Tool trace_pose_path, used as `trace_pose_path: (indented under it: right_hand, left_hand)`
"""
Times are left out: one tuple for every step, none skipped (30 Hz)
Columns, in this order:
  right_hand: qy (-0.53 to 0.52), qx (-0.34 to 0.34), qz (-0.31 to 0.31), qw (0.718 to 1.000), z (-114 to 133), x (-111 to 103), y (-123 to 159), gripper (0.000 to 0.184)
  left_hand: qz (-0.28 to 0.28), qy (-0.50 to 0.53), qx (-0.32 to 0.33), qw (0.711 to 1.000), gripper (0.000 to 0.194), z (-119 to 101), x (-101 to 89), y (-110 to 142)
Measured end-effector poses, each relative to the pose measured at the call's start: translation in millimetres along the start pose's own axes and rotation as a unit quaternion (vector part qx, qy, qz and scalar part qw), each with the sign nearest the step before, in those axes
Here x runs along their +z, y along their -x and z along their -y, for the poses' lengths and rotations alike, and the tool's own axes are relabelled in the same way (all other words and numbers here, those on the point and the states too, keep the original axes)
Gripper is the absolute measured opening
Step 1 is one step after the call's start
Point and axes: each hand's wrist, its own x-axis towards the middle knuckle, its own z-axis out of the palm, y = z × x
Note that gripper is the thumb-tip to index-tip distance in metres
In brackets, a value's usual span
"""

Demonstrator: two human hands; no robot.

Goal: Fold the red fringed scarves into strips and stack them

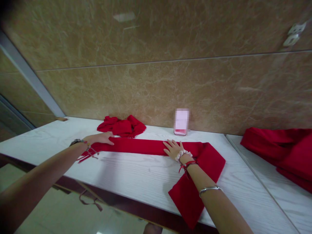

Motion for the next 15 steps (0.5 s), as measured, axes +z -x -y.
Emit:
trace_pose_path:
  right_hand:
    - [0.000,0.001,0.000,1.000,0.3,-0.4,0.2,0.047]
    - [0.000,0.002,-0.001,1.000,0.4,-0.7,0.3,0.047]
    - [0.001,0.002,-0.002,1.000,0.4,-0.8,0.4,0.047]
    - [0.001,0.002,-0.002,1.000,0.4,-0.9,0.5,0.047]
    - [0.001,0.003,-0.002,1.000,0.3,-0.8,0.7,0.047]
    - [0.002,0.004,-0.001,1.000,0.3,-0.7,0.9,0.047]
    - [0.002,0.005,-0.001,1.000,0.2,-0.5,1.1,0.047]
    - [0.002,0.006,-0.001,1.000,0.3,-0.2,1.3,0.047]
    - [0.002,0.006,-0.003,1.000,0.5,0.2,1.5,0.047]
    - [0.002,0.004,-0.006,1.000,0.8,0.6,1.7,0.047]
    - [0.003,0.004,-0.010,1.000,1.3,0.9,1.7,0.046]
    - [0.001,0.004,-0.017,1.000,1.9,1.0,1.6,0.046]
    - [-0.003,0.006,-0.025,1.000,2.4,0.8,1.5,0.046]
    - [-0.013,0.006,-0.034,0.999,2.8,-0.1,1.6,0.045]
    - [-0.026,0.007,-0.041,0.999,2.7,-1.6,2.0,0.045]
  left_hand:
    - [0.005,0.012,-0.001,1.000,0.047,1.2,-3.4,0.8]
    - [0.012,0.029,-0.003,0.999,0.048,2.5,-6.6,2.2]
    - [0.021,0.048,-0.007,0.999,0.049,3.9,-9.6,4.2]
    - [0.031,0.066,-0.012,0.997,0.050,5.3,-12.7,6.6]
    - [0.040,0.080,-0.014,0.996,0.050,6.8,-15.9,9.3]
    - [0.046,0.086,-0.015,0.995,0.050,8.2,-19.4,12.1]
    - [0.048,0.086,-0.013,0.995,0.050,9.4,-23.5,15.0]
    - [0.045,0.081,-0.010,0.996,0.050,10.0,-28.3,17.7]
    - [0.040,0.073,-0.008,0.997,0.049,9.7,-34.0,20.3]
    - [0.033,0.064,-0.006,0.997,0.049,8.0,-40.7,22.6]
    - [0.027,0.057,-0.005,0.998,0.048,4.6,-48.3,24.7]
    - [0.023,0.056,-0.002,0.998,0.048,-1.2,-56.8,26.6]
    - [0.022,0.061,0.004,0.998,0.047,-9.5,-65.8,28.2]
    - [0.023,0.074,0.015,0.997,0.047,-20.8,-75.1,29.5]
    - [0.029,0.092,0.032,0.995,0.045,-35.0,-83.9,30.5]
